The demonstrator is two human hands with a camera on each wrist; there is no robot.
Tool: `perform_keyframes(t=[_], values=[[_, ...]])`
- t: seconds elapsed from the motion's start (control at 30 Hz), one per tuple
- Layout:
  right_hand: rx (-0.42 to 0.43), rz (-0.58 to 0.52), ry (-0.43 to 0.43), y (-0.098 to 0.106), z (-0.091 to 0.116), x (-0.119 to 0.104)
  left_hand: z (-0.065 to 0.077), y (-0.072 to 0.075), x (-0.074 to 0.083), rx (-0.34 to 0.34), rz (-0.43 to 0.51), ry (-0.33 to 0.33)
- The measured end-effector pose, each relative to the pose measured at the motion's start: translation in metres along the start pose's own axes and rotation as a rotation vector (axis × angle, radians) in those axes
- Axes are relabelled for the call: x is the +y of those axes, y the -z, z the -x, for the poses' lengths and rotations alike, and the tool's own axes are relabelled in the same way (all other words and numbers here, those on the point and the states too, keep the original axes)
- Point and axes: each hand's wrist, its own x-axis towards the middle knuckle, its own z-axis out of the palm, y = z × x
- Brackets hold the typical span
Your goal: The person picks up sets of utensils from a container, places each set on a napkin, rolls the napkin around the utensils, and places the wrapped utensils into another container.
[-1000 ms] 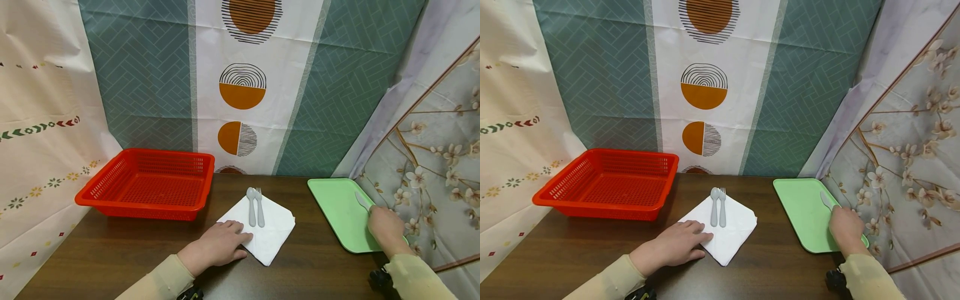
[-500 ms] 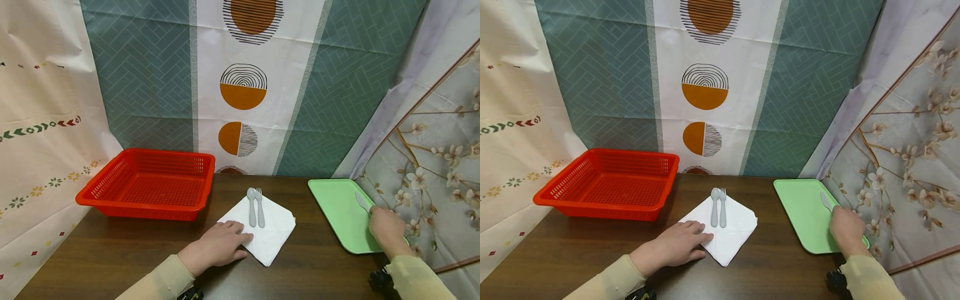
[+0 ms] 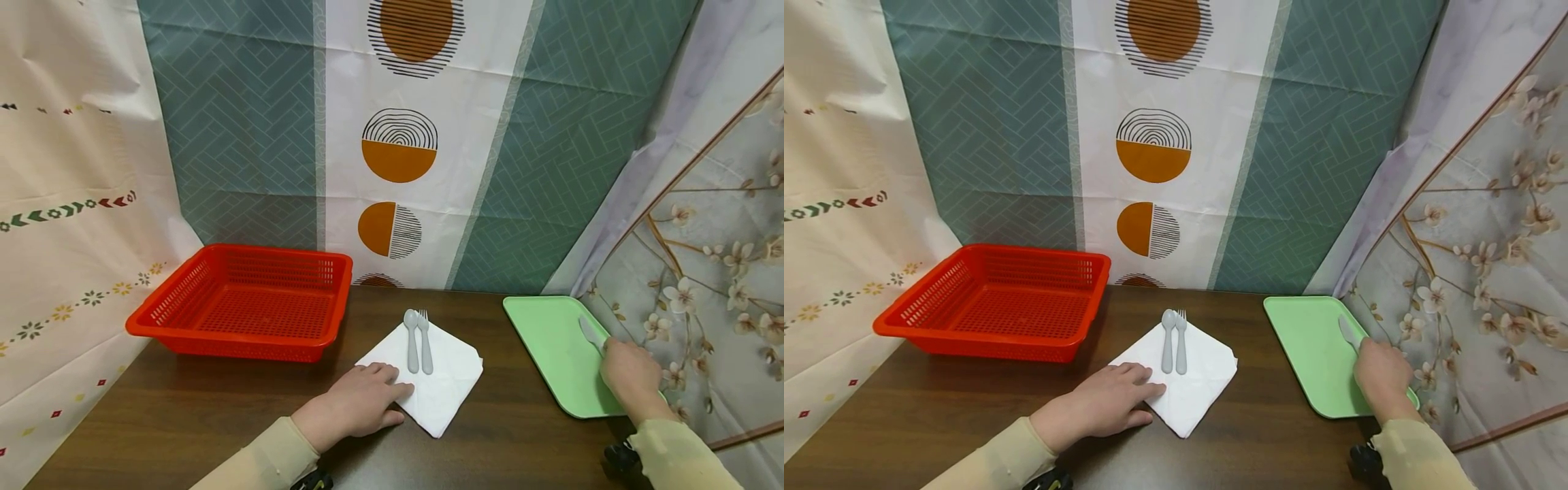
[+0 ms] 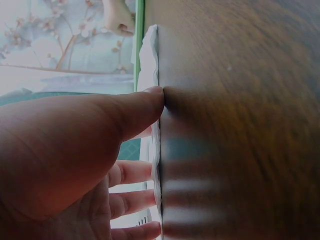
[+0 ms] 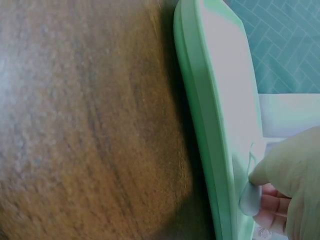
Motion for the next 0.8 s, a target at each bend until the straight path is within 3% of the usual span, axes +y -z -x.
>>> perform_keyframes(t=[0.6,0.8], values=[[-0.018,-0.015,0.000,0.0014,0.0007,-0.0061,-0.0005,0.0035,0.0016,-0.010,0.007,0.012],[0.022,-0.011,0.036,0.0014,0.0036,-0.0082,-0.0006,0.0034,0.0018,-0.016,0.013,0.015]])
